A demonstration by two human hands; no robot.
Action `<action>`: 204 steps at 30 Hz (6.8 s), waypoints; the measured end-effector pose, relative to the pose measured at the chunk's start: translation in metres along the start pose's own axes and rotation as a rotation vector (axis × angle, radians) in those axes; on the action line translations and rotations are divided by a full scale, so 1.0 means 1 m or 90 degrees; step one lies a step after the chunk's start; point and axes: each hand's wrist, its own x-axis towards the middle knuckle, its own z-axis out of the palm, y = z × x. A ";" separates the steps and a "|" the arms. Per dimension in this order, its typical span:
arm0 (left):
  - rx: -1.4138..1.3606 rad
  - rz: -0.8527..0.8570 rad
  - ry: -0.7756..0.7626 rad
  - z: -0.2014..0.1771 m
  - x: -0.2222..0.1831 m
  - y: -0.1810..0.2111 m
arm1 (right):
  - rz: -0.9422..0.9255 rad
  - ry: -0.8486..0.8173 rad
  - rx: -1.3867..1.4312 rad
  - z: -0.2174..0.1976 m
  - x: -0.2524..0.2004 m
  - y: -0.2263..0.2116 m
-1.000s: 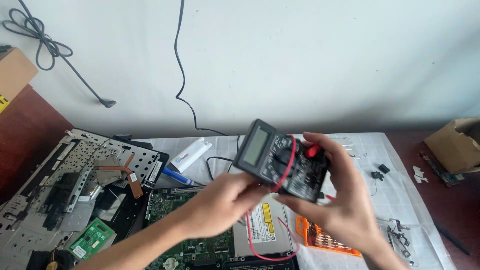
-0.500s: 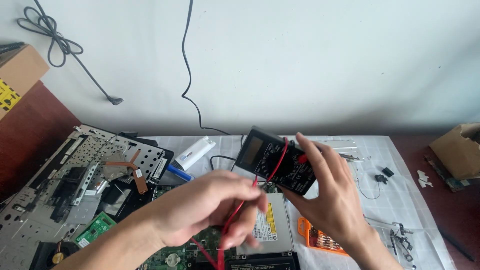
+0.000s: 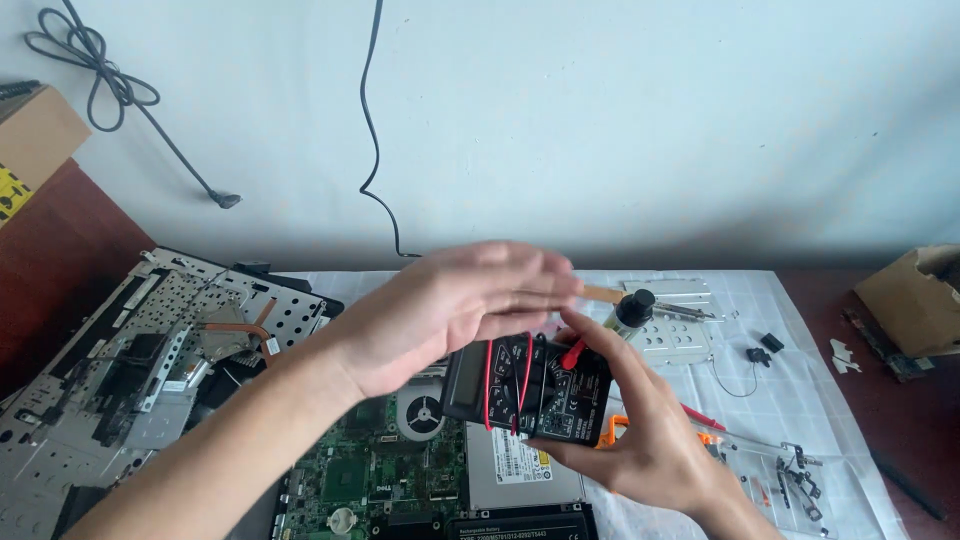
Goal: Using a soldering iron to repair or attach components to a laptop motherboard after testing with a multimeter.
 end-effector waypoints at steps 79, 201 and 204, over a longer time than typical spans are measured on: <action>0.964 0.143 -0.007 -0.070 0.237 -0.242 | 0.249 0.060 -0.154 -0.102 -0.034 0.161; 0.349 0.387 0.754 -0.098 -0.067 -0.155 | 0.172 -0.051 0.325 0.107 0.028 0.106; 0.388 0.365 0.741 -0.098 -0.068 -0.154 | 0.151 -0.107 0.298 0.121 0.029 0.094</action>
